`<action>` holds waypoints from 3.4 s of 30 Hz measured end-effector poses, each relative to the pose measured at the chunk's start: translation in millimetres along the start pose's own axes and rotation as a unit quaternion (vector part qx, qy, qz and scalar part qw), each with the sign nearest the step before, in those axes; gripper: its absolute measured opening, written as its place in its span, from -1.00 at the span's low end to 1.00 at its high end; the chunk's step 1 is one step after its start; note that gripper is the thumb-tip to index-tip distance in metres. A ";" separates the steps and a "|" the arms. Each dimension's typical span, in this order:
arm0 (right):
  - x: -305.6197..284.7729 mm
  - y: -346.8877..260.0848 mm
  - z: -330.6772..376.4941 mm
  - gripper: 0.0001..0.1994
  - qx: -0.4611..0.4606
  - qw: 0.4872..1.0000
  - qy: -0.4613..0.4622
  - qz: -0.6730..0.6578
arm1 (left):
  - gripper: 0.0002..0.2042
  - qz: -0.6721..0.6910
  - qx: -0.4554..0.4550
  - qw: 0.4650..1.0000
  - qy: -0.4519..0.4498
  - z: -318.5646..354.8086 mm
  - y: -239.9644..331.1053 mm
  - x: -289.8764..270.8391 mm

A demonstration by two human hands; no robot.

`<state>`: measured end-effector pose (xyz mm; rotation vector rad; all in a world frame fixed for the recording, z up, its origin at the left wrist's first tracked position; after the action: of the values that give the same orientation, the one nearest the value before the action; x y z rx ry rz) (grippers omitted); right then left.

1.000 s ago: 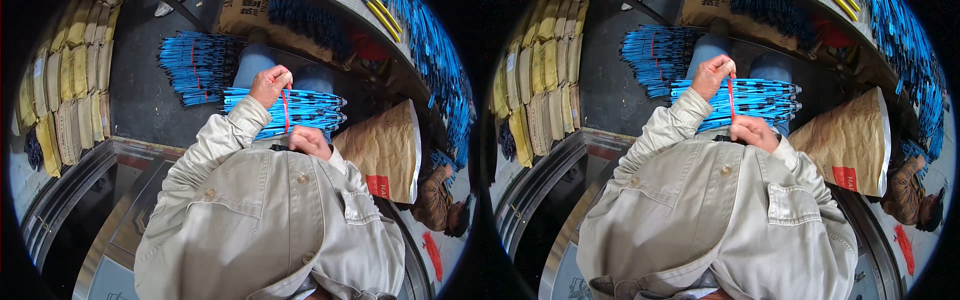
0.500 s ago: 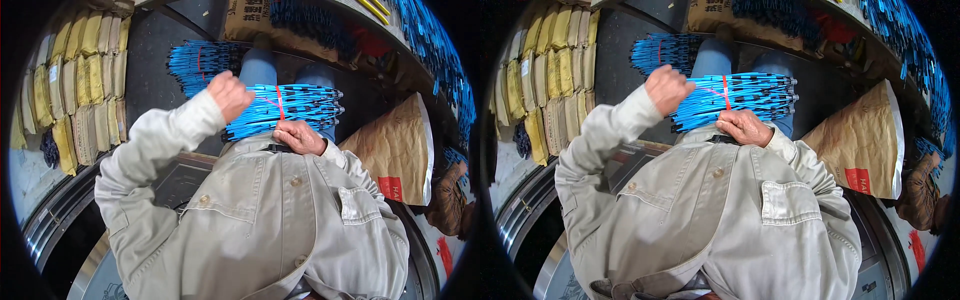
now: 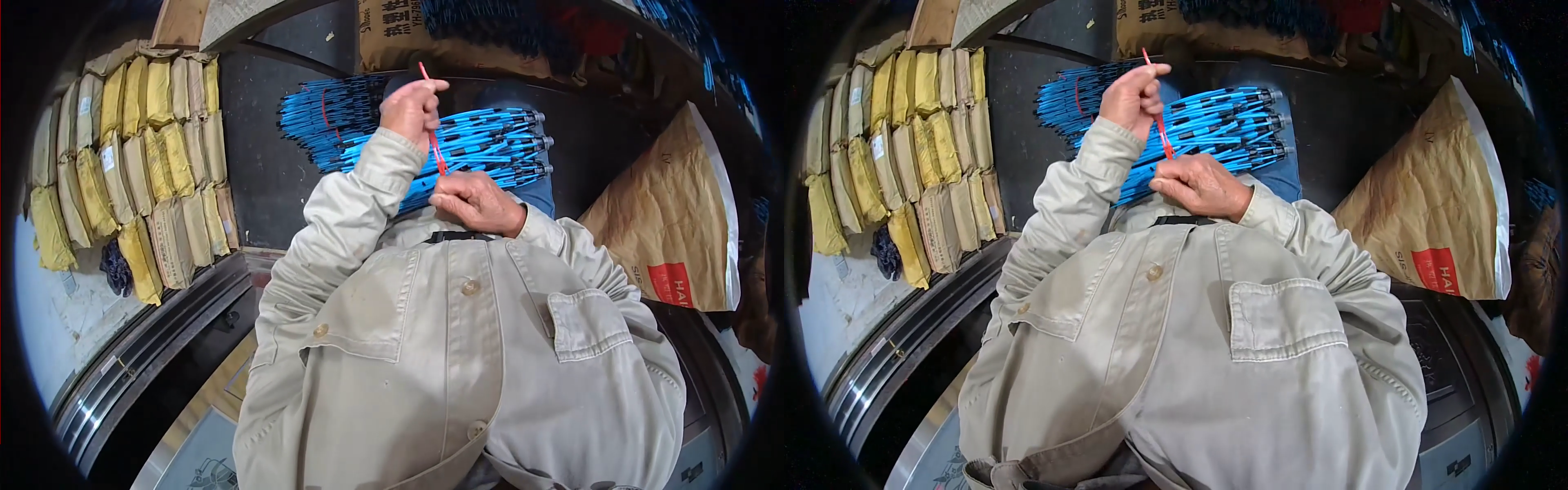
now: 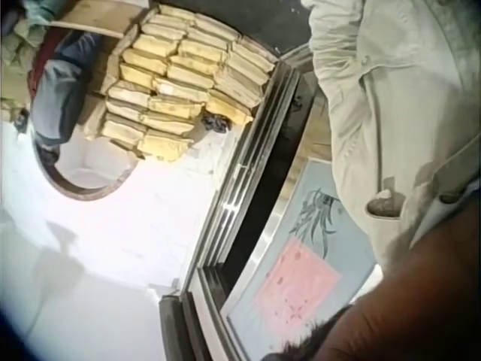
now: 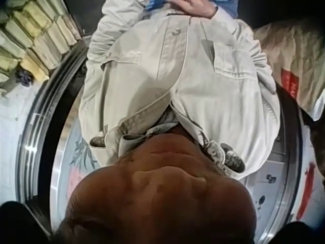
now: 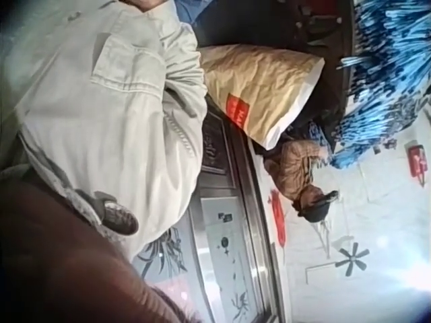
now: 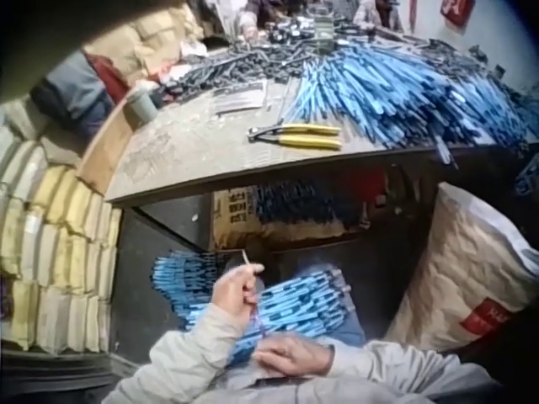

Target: The person assembles bundles of blue plastic components and attaches electrical connectors or housings to them, using pliers and a cutting tool.

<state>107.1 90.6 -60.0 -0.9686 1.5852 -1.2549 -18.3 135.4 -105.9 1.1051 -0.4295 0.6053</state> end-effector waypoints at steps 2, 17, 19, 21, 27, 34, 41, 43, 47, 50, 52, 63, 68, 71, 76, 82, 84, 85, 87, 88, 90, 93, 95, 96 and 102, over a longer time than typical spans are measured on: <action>-0.8 1.3 -3.1 -0.80 0.002 1.000 0.022 -0.010 | -0.79 -0.055 0.021 0.994 0.089 -6.5 6.3 -13.8; -1.8 14.9 7.5 -0.81 0.110 0.954 0.132 -0.244 | -0.87 -0.347 0.138 0.883 0.284 -73.3 -6.5 -93.9; 7.4 17.6 -6.8 -0.81 0.063 0.995 0.077 0.022 | -0.86 -0.314 0.122 0.897 0.285 -81.1 1.6 -104.3; 10.5 20.2 -12.6 -0.82 0.039 0.986 0.042 0.154 | -0.87 -0.274 0.063 0.929 0.239 -80.3 16.4 -99.3; 17.0 25.8 -11.5 -0.82 0.021 0.987 0.024 0.158 | -0.80 -0.287 -0.026 0.948 0.138 -46.5 109.9 -106.1; 21.0 24.5 -13.7 -0.83 0.019 0.986 0.006 0.164 | -0.70 -0.718 -0.048 0.691 -0.061 4.5 78.8 -49.9; 20.5 15.9 -14.2 -0.82 0.027 0.984 0.005 0.174 | -0.67 -0.690 0.148 0.703 -0.083 10.6 39.5 -1.9; 22.1 16.4 -15.0 -0.82 0.019 0.985 -0.004 0.174 | -0.71 -0.663 0.115 0.739 -0.033 7.7 37.9 -4.6; 18.6 12.2 -15.1 -0.81 -0.006 0.985 0.006 0.170 | -0.84 -0.771 0.236 0.591 -0.017 15.5 51.0 11.9; 11.9 9.3 -15.3 -0.82 -0.027 0.986 0.024 0.165 | -0.89 -0.838 0.286 0.464 -0.019 20.1 58.0 33.2; 5.6 6.7 -16.3 -0.84 -0.046 0.985 0.043 0.160 | -0.92 -0.877 0.258 0.405 -0.011 19.7 61.9 42.4; -19.3 5.9 -30.4 -0.82 -0.165 0.967 0.063 0.183 | -0.90 -0.559 0.093 0.780 -0.264 35.6 99.1 67.5; -19.3 7.7 -30.0 -0.84 -0.177 0.959 0.057 0.213 | -0.91 -0.927 0.129 0.236 -0.260 62.3 102.1 58.9; -15.7 2.3 -31.6 -0.85 -0.172 0.960 0.046 0.217 | -0.91 -0.897 0.111 0.378 -0.200 45.1 107.6 47.1; -15.4 4.5 -33.5 -0.81 -0.168 0.962 0.042 0.211 | -0.86 -0.710 0.065 0.699 -0.048 -5.9 86.1 24.3; -18.8 4.9 -33.3 -0.82 -0.169 0.960 0.053 0.217 | -0.79 -0.107 -0.047 0.992 0.055 -12.9 32.1 22.4; -20.8 1.7 -33.8 -0.83 -0.181 0.956 0.058 0.224 | -0.75 -0.036 -0.012 0.997 0.062 -19.5 28.9 10.4; -23.2 -4.7 -36.6 -0.83 -0.182 0.956 0.056 0.224 | -0.75 -0.036 -0.010 0.997 0.063 -25.8 33.0 10.4; -38.8 -2.1 -40.6 -0.84 -0.055 0.991 0.095 -0.073 | -0.79 -0.142 0.078 0.981 0.105 -42.2 55.6 9.7; -38.3 1.9 -37.5 -0.83 0.013 0.969 0.110 -0.221 | -0.80 -0.194 0.122 0.965 0.126 -46.5 63.8 10.0; -30.1 -13.2 -24.0 -0.83 0.016 0.958 0.105 -0.266 | -0.81 -0.198 0.129 0.960 0.147 -53.9 60.7 -0.4; -27.3 -17.8 -2.2 -0.79 0.031 0.929 0.108 -0.351 | -0.81 -0.204 0.133 0.953 0.178 -63.0 50.4 -12.2; -23.1 -10.5 12.2 -0.79 0.082 0.914 0.062 -0.393 | -0.85 -0.218 0.103 0.954 0.181 -63.0 41.1 -11.7; -20.1 -7.3 15.5 -0.78 0.106 0.903 0.038 -0.414 | -0.86 -0.225 0.089 0.953 0.182 -64.6 36.8 -12.2; -33.2 12.1 -18.1 -0.77 0.070 0.950 0.092 -0.289 | -0.83 -0.446 0.205 0.846 0.206 -147.0 44.0 -64.3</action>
<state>99.9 129.4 -64.5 -1.3082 1.3643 -1.8783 -92.0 269.1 -172.0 1.3812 0.6162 0.0721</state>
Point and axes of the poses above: each hand's wrist, its own z-axis away from the middle knuckle, its own x-axis out of the palm, y = z × x, the point moved 6 cm from there along -z, towards the middle knuckle, and after that the axes turned 10 degrees about -y, right-handed, at the moved point
